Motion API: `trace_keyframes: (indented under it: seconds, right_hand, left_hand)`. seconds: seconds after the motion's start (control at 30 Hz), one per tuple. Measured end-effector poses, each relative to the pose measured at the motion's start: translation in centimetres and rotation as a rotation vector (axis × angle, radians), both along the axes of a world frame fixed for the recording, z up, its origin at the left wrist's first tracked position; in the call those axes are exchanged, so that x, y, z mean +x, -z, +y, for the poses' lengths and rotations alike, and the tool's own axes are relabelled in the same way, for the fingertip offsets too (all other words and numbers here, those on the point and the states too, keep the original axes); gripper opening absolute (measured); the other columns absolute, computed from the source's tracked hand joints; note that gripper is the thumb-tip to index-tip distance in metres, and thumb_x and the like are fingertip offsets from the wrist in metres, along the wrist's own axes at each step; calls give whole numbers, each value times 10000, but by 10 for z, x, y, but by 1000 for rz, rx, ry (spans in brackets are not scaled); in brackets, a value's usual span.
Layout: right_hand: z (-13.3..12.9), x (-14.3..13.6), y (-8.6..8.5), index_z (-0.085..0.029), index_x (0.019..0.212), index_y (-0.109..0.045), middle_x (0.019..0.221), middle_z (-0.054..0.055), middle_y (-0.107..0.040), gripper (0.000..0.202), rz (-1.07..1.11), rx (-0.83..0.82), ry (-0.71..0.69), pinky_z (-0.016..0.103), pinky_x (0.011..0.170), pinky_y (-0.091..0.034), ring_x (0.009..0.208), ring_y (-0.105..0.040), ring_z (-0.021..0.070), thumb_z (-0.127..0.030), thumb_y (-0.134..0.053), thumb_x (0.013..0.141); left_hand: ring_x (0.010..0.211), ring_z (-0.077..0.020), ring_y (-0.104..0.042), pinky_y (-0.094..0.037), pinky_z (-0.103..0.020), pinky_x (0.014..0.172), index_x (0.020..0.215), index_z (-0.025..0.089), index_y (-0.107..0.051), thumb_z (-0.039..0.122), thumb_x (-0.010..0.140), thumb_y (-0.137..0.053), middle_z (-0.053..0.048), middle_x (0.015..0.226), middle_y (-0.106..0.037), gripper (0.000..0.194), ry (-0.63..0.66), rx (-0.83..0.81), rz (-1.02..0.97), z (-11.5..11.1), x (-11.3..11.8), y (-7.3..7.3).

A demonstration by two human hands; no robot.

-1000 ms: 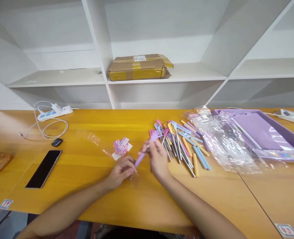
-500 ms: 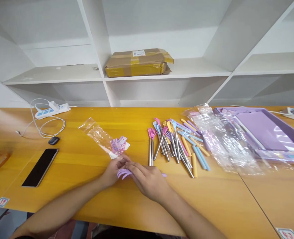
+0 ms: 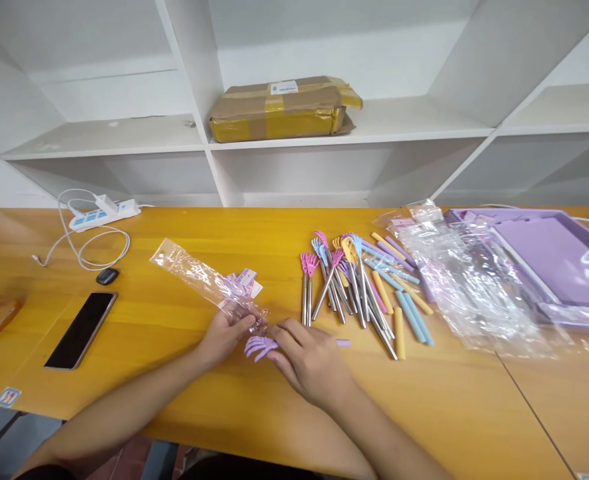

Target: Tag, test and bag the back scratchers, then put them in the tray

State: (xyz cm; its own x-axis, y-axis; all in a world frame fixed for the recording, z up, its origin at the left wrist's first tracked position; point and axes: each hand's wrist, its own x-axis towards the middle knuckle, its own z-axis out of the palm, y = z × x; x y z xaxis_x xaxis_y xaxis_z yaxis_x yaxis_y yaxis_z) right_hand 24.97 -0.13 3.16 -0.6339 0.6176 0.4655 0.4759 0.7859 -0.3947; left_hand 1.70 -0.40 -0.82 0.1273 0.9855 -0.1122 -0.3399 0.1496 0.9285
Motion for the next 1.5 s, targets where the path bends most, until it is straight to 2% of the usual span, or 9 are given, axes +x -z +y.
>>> trace_keyframes:
  seconds: [0.17,0.37,0.53,0.73,1.03,1.2,1.37,1.5]
  right_hand:
    - [4,-2,6,-213,1142,-703,1060,96,-745,224,37,3,125,337,738,-545,857,-730,201,-304,-499,1126]
    - [14,-3,14,-205,1000,-708,921,88,-714,267,52,-11,253,344,722,-520,791,-685,203,-361,-528,1120]
    - [20,1,11,-199,982,-694,902,76,-694,305,42,-94,261,334,707,-507,773,-663,192,-388,-505,1130]
    - [23,6,3,-214,972,-703,894,71,-687,277,97,-222,235,334,695,-513,766,-657,194,-388,-542,1114]
    - [24,7,1,-217,939,-725,890,57,-702,279,142,-362,164,337,722,-516,792,-674,195,-388,-574,1100]
    - [24,6,0,-220,1087,-702,835,22,-706,186,200,-430,172,312,661,-507,716,-659,178,-398,-657,1054]
    - [23,7,4,-220,1254,-626,767,-11,-671,341,268,-509,201,295,617,-512,641,-628,165,-461,-693,1022]
    - [20,3,14,-218,1289,-609,770,-6,-665,420,259,-521,229,301,625,-521,651,-641,173,-515,-700,1007]
  left_hand:
    - [908,-189,-736,-579,-325,870,955,192,-662,422,836,-905,-37,953,-767,354,-27,9,39,0,-1,4]
    - [914,-161,-721,-592,-311,872,903,203,-640,404,809,-930,-1,930,-743,366,-137,-63,-117,2,1,-7]
    - [968,-192,-758,-631,-335,851,950,195,-668,380,790,-951,-25,985,-778,373,-175,-109,-192,7,-2,-9]
    - [917,-203,-768,-650,-358,833,951,150,-744,371,752,-978,-62,961,-807,379,-167,-165,-166,7,-2,-4]
    - [862,-236,-796,-672,-392,818,931,136,-800,401,747,-976,-90,921,-830,368,-20,-154,-126,5,-3,-4]
    - [818,-232,-793,-671,-393,798,972,137,-800,408,778,-952,-91,912,-827,366,60,-101,-92,6,-2,-6]
    - [824,-230,-793,-661,-369,784,1046,144,-803,419,806,-926,-101,945,-831,385,110,-87,-46,5,-3,-4]
    - [828,-228,-787,-651,-379,853,1022,153,-810,402,798,-929,-91,936,-835,356,122,-55,112,2,-3,-3]
